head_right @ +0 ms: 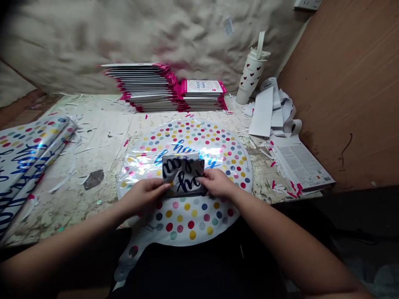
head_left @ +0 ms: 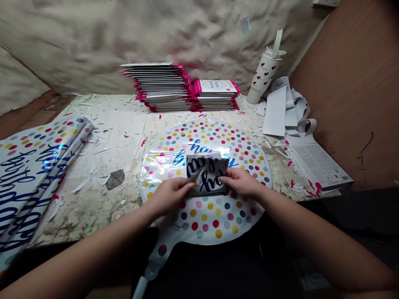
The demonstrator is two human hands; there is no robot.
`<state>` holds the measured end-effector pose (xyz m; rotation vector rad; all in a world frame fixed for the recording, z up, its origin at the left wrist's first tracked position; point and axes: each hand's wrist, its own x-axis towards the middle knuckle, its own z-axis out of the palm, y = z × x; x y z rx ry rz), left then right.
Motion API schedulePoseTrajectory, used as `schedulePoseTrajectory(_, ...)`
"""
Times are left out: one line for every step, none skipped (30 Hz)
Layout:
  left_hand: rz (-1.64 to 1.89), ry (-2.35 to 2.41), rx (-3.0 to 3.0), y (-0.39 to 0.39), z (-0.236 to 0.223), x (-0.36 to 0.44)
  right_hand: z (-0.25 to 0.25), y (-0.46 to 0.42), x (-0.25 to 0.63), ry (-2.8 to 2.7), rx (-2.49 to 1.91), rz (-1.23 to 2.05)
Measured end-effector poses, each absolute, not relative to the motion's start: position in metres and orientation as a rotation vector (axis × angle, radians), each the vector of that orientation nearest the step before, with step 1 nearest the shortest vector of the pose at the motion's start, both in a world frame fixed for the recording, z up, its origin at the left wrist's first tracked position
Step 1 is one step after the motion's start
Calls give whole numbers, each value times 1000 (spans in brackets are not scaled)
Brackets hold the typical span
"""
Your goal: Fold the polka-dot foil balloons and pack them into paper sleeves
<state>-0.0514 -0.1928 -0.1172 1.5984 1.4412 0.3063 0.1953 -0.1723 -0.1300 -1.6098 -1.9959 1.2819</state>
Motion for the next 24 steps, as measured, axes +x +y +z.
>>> schedulePoseTrajectory(255, 1486, 1362, -183, -114, -47, -128, -167, 191, -1930, -1719, 1285)
schedulePoseTrajectory(224, 1502, 1177, -174, -113, -43, -127, -162, 186, -1884, -1791, 1263)
schedulePoseTrajectory(208, 1503, 1050, -166, -112, -40, -125, -160, 182, -1865, -1829, 1179)
schedulePoseTrajectory(202, 1499, 975, -159, -111, -37, -124, -160, 177, -1889, -1825, 1045)
schedulePoseTrajectory(202, 1497, 943, -153, -111, -35, -124, -161, 173, -1955, -1795, 878)
schedulePoseTrajectory(203, 1494, 932, -150, -111, -34, -125, -164, 168, -2069, -1732, 701)
schedulePoseTrajectory(202, 1490, 915, -148, -110, -36, -127, -167, 164, -2212, -1654, 541)
schedulePoseTrajectory(195, 1484, 906, -147, -108, -38, -131, -170, 160, -2358, -1581, 422)
schedulePoseTrajectory(201, 1480, 907, -148, -104, -43, -135, -172, 157, -2484, -1534, 361)
schedulePoseTrajectory(226, 1482, 907, -149, -100, -49, -139, -174, 154, -2565, -1527, 361)
schedulePoseTrajectory(271, 1488, 894, -152, -95, -55, -143, -175, 153, -2595, -1550, 379)
schedulePoseTrajectory(327, 1492, 861, -154, -91, -62, -147, -175, 152, -2596, -1573, 399)
schedulePoseTrajectory(386, 1496, 795, -157, -87, -67, -150, -175, 151, -2583, -1584, 412)
schedulePoseTrajectory(409, 1481, 705, -158, -84, -71, -151, -175, 151, -2571, -1577, 419)
schedulePoseTrajectory(401, 1460, 623, -159, -82, -72, -152, -175, 149, -2560, -1565, 428)
schedulePoseTrajectory(376, 1440, 570, -159, -82, -71, -152, -174, 148, -2548, -1554, 441)
schedulePoseTrajectory(337, 1425, 552, -159, -83, -66, -152, -173, 146, -2534, -1549, 453)
schedulePoseTrajectory(302, 1422, 574, -157, -85, -59, -150, -172, 145, -2521, -1546, 469)
schedulePoseTrajectory(269, 1428, 625, -155, -87, -50, -148, -170, 146, -2521, -1527, 497)
schedulePoseTrajectory(239, 1441, 682, -153, -88, -40, -145, -168, 152, -2532, -1487, 536)
schedulePoseTrajectory(220, 1451, 729, -151, -89, -31, -141, -166, 163, -2530, -1448, 565)
schedulePoseTrajectory(224, 1471, 756, -149, -88, -23, -136, -164, 181, -2501, -1430, 567)
schedulePoseTrajectory(256, 1478, 768, -148, -87, -17, -131, -164, 207, -2447, -1444, 541)
schedulePoseTrajectory(300, 1474, 770, -147, -85, -14, -126, -165, 240, -2326, -1534, 459)
